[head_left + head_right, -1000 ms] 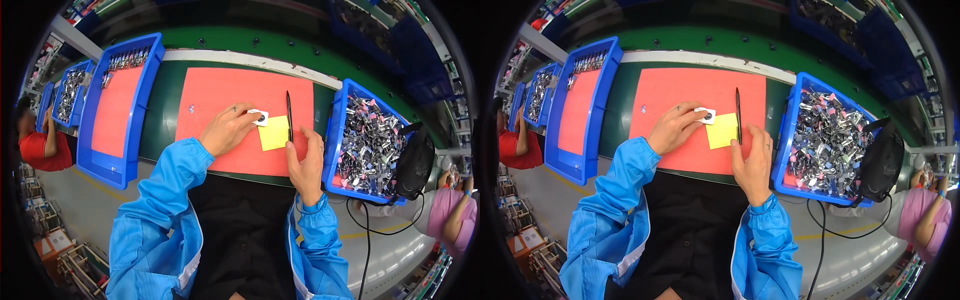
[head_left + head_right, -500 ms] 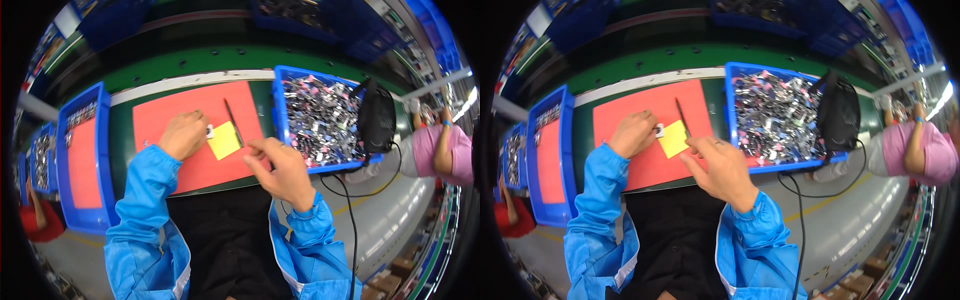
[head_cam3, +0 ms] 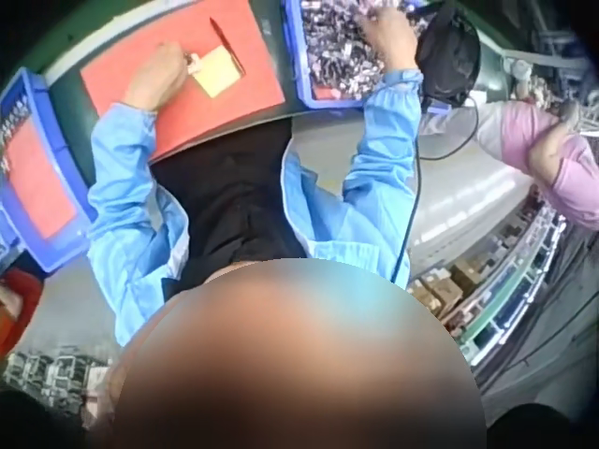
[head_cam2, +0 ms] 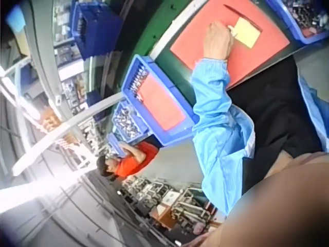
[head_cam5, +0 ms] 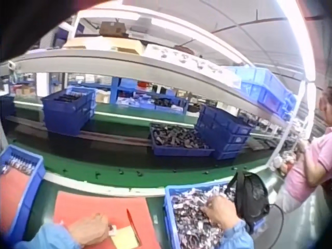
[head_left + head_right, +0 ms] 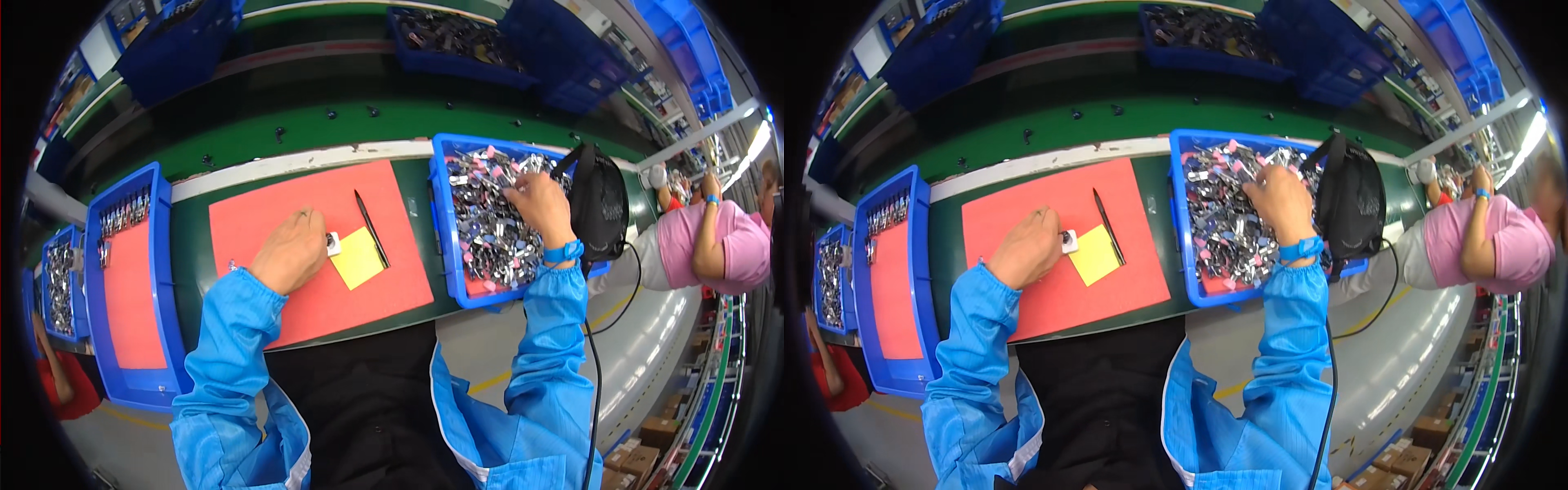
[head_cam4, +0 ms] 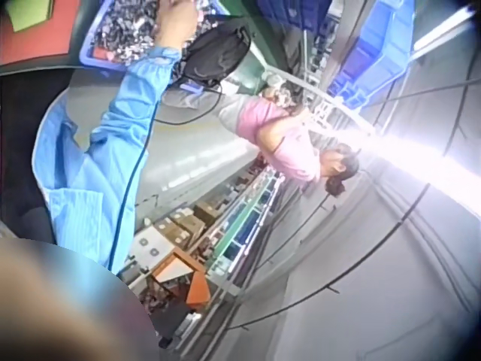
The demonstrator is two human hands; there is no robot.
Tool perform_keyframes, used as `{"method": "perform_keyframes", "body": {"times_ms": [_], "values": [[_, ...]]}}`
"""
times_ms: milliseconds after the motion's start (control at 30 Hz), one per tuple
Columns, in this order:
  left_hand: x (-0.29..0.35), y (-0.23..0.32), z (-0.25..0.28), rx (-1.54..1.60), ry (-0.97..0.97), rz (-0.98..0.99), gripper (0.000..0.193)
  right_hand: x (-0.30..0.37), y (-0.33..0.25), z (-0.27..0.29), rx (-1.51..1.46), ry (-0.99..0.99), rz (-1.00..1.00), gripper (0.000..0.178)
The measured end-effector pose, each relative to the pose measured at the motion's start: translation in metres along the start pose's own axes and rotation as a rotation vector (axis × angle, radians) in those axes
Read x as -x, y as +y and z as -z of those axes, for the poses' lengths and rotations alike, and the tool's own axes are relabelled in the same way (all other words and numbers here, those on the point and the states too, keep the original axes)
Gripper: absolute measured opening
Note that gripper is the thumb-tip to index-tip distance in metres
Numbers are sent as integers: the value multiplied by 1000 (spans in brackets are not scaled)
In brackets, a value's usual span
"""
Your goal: Manual assembly of small electronic components on a production line.
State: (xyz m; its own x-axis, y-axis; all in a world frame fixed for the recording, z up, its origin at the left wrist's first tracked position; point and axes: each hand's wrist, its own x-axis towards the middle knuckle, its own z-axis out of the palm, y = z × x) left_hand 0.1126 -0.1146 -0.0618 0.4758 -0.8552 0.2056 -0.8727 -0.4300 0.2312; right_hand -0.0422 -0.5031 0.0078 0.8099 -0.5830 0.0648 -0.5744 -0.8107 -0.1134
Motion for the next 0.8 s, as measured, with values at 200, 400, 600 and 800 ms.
{"method": "perform_keyframes", "body": {"times_ms": [200,400,600,800], "values": [[2,3,19,462,-97,278,9,6,-9,-4,47,29,-18,34],[10,-3,19,876,-152,270,7,23,-19,-4,-225,302,27,26],[7,29,55,1437,308,290,16,141,-129,-4,-1098,-9,338,20],[7,70,61,2049,363,413,21,154,-206,-44,-1771,-572,109,18]]}}
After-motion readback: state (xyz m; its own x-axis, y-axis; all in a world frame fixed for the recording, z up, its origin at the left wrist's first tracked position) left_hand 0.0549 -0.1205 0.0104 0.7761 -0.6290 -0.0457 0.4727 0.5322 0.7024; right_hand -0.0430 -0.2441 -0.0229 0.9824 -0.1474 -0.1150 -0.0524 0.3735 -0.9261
